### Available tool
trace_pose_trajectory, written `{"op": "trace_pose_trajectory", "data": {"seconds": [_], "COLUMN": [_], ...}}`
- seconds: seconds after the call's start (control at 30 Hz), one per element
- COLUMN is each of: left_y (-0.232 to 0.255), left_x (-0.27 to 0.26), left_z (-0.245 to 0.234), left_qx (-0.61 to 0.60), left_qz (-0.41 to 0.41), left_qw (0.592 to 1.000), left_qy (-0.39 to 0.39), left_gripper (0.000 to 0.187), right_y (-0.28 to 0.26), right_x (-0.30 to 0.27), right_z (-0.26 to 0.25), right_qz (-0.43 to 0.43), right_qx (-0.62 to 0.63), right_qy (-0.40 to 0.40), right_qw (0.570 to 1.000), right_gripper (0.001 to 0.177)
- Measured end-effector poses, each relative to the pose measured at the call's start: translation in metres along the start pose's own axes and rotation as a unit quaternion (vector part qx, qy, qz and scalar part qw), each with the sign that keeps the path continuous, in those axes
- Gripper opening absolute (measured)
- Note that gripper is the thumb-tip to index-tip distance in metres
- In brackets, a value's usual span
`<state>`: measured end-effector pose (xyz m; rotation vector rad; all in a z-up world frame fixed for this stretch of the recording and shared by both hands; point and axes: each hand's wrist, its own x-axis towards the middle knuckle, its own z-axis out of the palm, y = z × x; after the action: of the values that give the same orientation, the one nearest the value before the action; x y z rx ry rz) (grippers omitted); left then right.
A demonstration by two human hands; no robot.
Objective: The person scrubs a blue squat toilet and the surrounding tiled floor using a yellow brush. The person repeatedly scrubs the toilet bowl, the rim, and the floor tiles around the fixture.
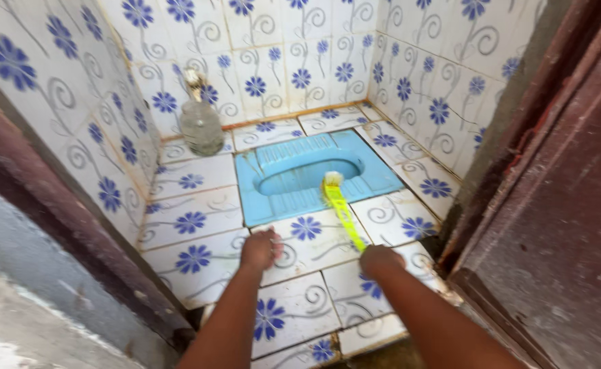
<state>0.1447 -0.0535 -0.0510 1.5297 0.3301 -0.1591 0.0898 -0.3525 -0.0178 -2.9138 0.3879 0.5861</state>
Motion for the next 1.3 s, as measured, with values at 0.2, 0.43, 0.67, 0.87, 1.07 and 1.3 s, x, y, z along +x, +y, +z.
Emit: {"op": "trace_pose_trajectory", "data": {"seconds": [0.2, 0.43, 0.67, 0.87, 1.07, 1.3], "left_y": [0.038, 0.056, 0.043, 0.031, 0.002, -0.006], "left_x": [-0.033, -0.054, -0.043, -0.021, 0.001, -0.005], "left_z": [0.013, 0.028, 0.053, 0.062, 0.061, 0.022], "left_qx": [0.006, 0.028, 0.057, 0.082, 0.097, 0.101], "left_qz": [-0.011, 0.000, 0.002, 0.056, 0.125, 0.086], "left_qw": [1.000, 1.000, 0.998, 0.995, 0.987, 0.991], "left_qy": [0.007, 0.003, 0.005, 0.005, 0.003, -0.016], "left_gripper": [0.033, 0.034, 0.033, 0.034, 0.034, 0.032], "right_y": [-0.014, -0.004, -0.015, -0.016, -0.014, -0.053], "right_x": [-0.018, -0.013, 0.020, 0.039, 0.074, 0.114], "right_z": [0.033, -0.003, -0.011, -0.015, -0.003, 0.030], "right_qz": [0.035, 0.057, 0.011, -0.001, -0.010, -0.071], "right_qx": [0.003, 0.014, 0.000, 0.056, 0.062, 0.198], "right_qy": [-0.020, -0.031, 0.008, 0.016, 0.007, -0.038], "right_qw": [0.999, 0.998, 1.000, 0.998, 0.998, 0.977], "right_gripper": [0.033, 0.036, 0.034, 0.034, 0.038, 0.032]}}
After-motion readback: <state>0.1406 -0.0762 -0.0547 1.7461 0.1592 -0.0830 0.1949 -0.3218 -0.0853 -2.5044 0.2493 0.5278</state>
